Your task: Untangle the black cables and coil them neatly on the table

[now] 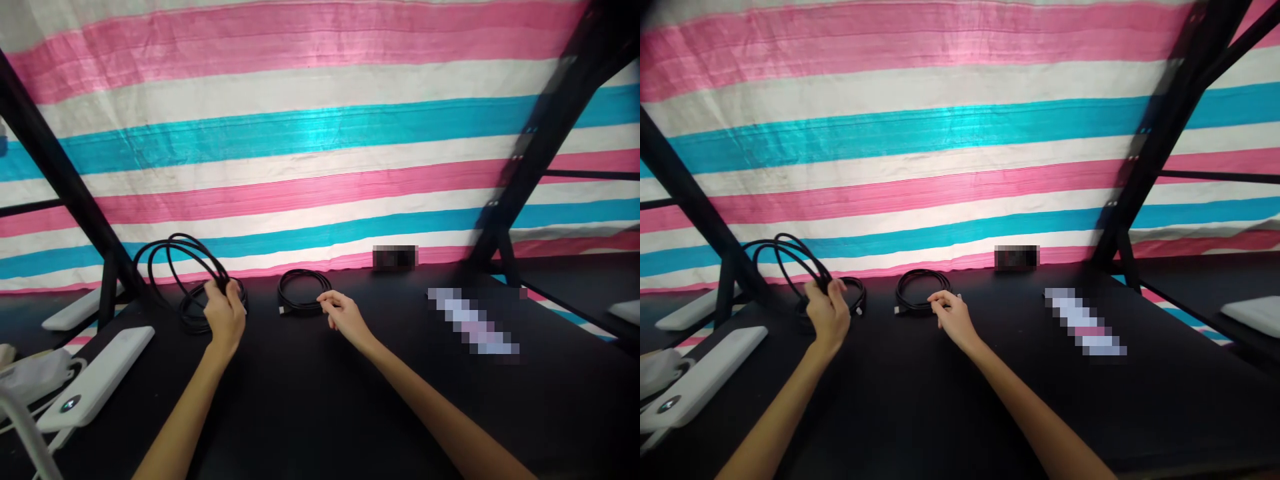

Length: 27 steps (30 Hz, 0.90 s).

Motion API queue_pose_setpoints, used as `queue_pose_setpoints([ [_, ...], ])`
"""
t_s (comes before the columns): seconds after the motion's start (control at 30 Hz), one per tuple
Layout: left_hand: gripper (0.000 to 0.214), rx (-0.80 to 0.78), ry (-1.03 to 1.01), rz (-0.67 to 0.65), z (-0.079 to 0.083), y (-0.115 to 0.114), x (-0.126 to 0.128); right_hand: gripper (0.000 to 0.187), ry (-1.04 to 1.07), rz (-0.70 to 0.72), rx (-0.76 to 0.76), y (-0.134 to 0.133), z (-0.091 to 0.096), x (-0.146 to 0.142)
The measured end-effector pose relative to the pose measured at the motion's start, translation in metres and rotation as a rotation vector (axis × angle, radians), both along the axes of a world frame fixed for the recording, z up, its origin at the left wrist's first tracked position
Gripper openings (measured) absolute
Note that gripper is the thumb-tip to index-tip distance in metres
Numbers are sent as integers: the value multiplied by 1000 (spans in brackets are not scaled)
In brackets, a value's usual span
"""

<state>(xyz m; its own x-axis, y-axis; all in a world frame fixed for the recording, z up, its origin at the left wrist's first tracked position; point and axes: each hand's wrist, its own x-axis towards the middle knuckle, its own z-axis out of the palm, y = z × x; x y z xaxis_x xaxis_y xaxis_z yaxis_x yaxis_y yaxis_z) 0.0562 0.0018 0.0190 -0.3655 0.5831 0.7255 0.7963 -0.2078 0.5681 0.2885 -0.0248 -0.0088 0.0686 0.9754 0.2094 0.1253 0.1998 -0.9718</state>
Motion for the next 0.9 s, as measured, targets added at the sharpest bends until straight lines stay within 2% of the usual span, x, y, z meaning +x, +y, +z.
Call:
queue_pose_setpoints([
  [0.1,20,-99,91,-382,-11,-11,21,31,17,72,-38,-1,3,-1],
  [0.2,25,-234,278,-626,-23,-23,42,39,63,200,-33,-4,9,-3],
  [0.3,33,-296,529,-717,-34,-32,61,41,111,297,14,-8,11,-6],
  [0.4,38,-339,709,-794,-42,-38,72,44,106,304,79,-9,8,-8],
  [0.5,38,-371,723,-873,-42,-40,73,40,45,274,117,-8,4,-8],
  [0.57,36,-330,676,-905,-38,-41,69,34,3,262,138,-7,4,-7],
  [0.67,32,-168,589,-856,-29,-39,61,30,-9,243,151,-4,3,-4],
  [0.77,31,124,417,-624,-24,-35,54,35,48,198,137,1,0,-1],
  [0.83,40,308,283,-435,-23,-31,50,40,109,180,132,5,-2,0],
  [0.9,51,366,159,-308,-22,-28,48,43,158,179,135,8,-3,1],
])
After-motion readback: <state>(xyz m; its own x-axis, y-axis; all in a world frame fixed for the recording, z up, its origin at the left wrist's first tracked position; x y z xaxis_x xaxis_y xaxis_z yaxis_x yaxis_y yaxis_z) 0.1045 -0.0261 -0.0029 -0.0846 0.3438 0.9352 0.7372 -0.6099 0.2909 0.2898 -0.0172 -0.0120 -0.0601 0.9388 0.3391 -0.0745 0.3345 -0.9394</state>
